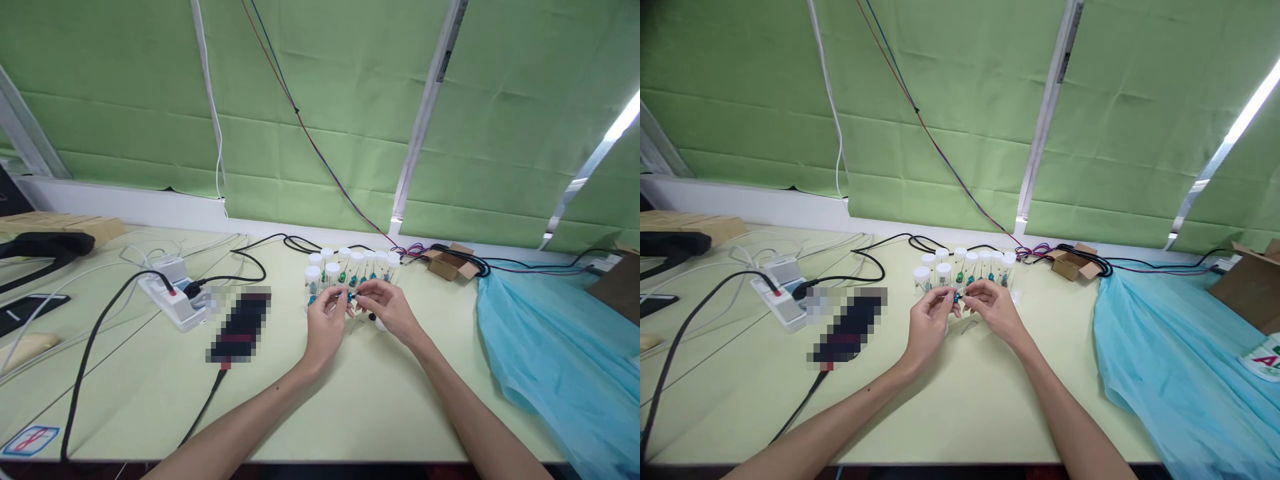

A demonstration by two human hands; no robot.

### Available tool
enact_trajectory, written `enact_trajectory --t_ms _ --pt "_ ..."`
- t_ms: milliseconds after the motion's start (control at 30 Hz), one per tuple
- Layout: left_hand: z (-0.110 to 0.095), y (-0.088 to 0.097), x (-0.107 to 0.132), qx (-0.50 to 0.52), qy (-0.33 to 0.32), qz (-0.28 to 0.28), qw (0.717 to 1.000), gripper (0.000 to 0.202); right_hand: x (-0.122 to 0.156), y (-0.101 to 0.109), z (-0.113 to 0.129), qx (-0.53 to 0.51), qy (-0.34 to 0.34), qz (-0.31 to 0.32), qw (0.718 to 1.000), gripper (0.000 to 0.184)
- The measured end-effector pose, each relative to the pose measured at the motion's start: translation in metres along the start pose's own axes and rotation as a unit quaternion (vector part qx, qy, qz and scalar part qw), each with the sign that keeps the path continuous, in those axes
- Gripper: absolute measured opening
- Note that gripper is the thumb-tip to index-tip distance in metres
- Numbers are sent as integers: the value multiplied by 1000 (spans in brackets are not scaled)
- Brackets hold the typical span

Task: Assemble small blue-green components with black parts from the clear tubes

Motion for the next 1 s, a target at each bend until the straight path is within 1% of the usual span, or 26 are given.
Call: enact_trajectory --t_ms 200,433,667,1000 --pt "-5 -2 0 -10 -17 8 1000 20 2 -1 3 0 4 2 1000 26" --pt "-4 1 0 -5 -14 -4 1000 22 2 2 4 2 15 -13 1000 28" --pt "-9 -1 1 -4 -27 -2 1000 21 3 -2 5 -1 11 11 1000 25" --pt "-14 -5 4 -20 -56 24 998 18 3 -6 2 8 1 23 1000 30"
Point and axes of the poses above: each hand's wrist, its own x-axis away from the middle knuckle, its own y-axis out of the back of the hand, z = x × y, the point moved 10 cm from there along -x, towards the middle knuckle, and after that the axes turned 12 degrees about -y, right-handed, at the moved point
